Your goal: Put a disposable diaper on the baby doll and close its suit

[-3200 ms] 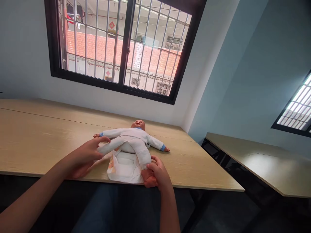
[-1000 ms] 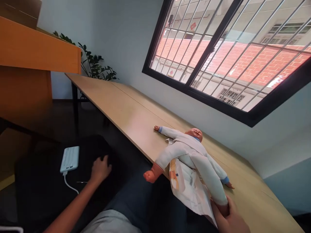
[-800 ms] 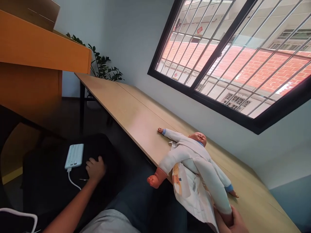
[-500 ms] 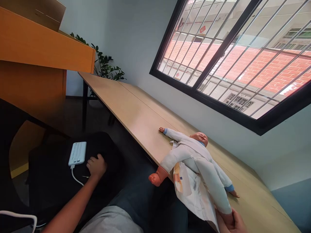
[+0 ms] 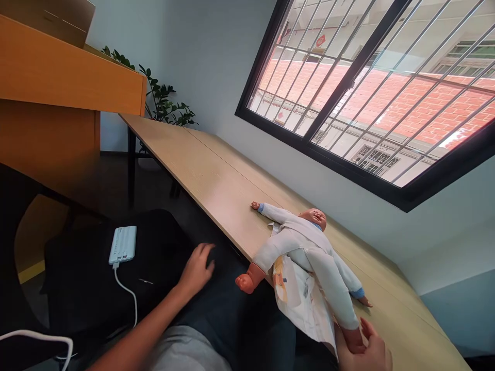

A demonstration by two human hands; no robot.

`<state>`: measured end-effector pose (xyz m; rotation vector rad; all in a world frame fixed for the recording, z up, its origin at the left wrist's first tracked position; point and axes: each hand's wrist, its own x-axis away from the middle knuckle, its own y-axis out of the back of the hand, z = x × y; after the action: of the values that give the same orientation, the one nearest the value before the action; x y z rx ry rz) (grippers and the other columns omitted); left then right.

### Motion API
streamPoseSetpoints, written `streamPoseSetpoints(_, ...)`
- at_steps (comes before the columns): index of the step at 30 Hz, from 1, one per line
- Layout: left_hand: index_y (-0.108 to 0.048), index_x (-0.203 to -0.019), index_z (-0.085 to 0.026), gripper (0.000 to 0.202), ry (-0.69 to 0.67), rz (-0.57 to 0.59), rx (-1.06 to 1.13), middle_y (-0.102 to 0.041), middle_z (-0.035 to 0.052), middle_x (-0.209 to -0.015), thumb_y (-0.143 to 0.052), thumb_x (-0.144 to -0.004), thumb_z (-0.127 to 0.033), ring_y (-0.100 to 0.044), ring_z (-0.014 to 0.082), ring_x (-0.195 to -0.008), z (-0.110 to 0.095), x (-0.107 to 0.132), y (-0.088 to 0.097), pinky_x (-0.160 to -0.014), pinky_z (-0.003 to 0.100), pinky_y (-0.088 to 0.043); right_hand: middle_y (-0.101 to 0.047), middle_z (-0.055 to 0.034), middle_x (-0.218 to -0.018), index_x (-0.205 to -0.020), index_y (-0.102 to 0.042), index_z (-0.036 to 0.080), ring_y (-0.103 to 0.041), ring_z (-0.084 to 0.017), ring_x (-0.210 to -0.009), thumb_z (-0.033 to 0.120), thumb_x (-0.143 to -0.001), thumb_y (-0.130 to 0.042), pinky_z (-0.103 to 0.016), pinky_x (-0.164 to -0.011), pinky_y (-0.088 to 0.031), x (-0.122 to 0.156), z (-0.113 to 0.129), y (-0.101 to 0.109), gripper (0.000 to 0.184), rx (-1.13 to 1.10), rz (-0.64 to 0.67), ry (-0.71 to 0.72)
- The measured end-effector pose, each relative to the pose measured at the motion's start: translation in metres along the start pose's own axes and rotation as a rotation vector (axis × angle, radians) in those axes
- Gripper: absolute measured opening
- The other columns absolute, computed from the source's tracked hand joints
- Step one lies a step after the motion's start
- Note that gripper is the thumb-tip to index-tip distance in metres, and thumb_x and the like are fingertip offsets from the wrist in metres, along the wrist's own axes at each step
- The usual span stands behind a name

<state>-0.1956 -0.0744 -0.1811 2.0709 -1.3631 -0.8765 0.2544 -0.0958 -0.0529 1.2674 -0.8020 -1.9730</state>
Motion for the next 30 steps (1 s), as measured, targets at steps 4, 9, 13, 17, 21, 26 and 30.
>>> streamPoseSetpoints(4,-0.038,-0.164,-0.024,0.084,-0.432,-0.019,0.241,-0.04,0.016,-0.165,-0.069,-0.087,-0.014,-0.04,0.0301,-0.153,-0.068,-0.001,0.035,-0.126,0.047,-0.041,-0.068,-0.0292,-0.132,-0.138,-0.059,0.013,-0.066,-0.053,-0.121,0.049,-0.094,-0.059,-0.063,-0.093,-0.053,-0.005,-0.017,-0.004,0.057,0.152,-0.239,0.552)
streamPoseSetpoints(9,-0.057,-0.152,-0.018,0.076,-0.418,0.141,-0.012,-0.04,0.0228,-0.168,-0.077,-0.079,-0.011,-0.045,0.0425,-0.147,-0.108,0.011,0.075,-0.122,0.063,-0.04,-0.056,-0.0276,-0.152,-0.157,-0.041,0.018,-0.055,-0.052,-0.142,0.035,-0.097,-0.058,-0.062,-0.1,-0.051,-0.005,-0.018,0.02,0.064,0.215,-0.237,0.903)
streamPoseSetpoints(13,-0.043,-0.164,-0.018,0.093,-0.576,0.191,-0.088,-0.03,0.0248,-0.175,-0.079,-0.078,-0.01,-0.029,0.0447,-0.161,-0.135,0.02,0.099,-0.128,0.065,-0.03,-0.047,-0.0241,-0.163,-0.156,-0.044,0.024,-0.048,-0.051,-0.149,0.035,-0.099,-0.059,-0.067,-0.108,-0.046,0.012,-0.005,0.031,0.06,0.238,-0.144,0.95)
streamPoseSetpoints(17,-0.041,-0.164,-0.025,0.115,-0.885,0.426,-0.14,-0.016,0.023,-0.181,-0.1,-0.065,-0.026,-0.011,0.0455,-0.167,-0.166,0.017,0.102,-0.129,0.073,-0.021,-0.055,-0.0187,-0.159,-0.141,-0.06,0.026,-0.058,-0.044,-0.14,0.03,-0.098,-0.059,-0.062,-0.109,-0.047,0.016,-0.001,0.026,0.043,0.247,-0.046,1.025)
streamPoseSetpoints(21,-0.051,-0.156,-0.014,0.101,-0.971,0.48,-0.282,-0.022,0.0266,-0.178,-0.098,-0.067,-0.023,-0.015,0.0459,-0.166,-0.193,0.005,0.083,-0.129,0.072,-0.023,-0.067,-0.0191,-0.141,-0.13,-0.071,0.023,-0.068,-0.041,-0.122,0.026,-0.094,-0.059,-0.06,-0.102,-0.053,0.01,0.014,0.031,0.038,0.366,0.101,0.804)
streamPoseSetpoints(26,-0.061,-0.144,-0.013,0.074,-1.044,0.405,-0.325,-0.035,0.0284,-0.173,-0.081,-0.073,-0.011,-0.029,0.0449,-0.162,-0.217,-0.02,0.062,-0.12,0.068,-0.038,-0.067,-0.0203,-0.133,-0.15,-0.061,0.022,-0.069,-0.038,-0.115,0.016,-0.089,-0.059,-0.055,-0.102,-0.055,0.013,0.057,0.049,0.061,0.402,0.317,0.579)
streamPoseSetpoints(30,-0.072,-0.131,-0.021,0.054,-1.096,0.295,-0.173,-0.046,0.0228,-0.166,-0.078,-0.077,-0.014,-0.041,0.0417,-0.154,-0.231,-0.046,0.054,-0.113,0.056,-0.044,-0.046,-0.024,-0.158,-0.153,-0.057,0.019,-0.055,-0.04,-0.141,0.017,-0.091,-0.062,-0.049,-0.103,-0.058,0.006,0.069,0.049,0.063,0.204,0.28,0.612)
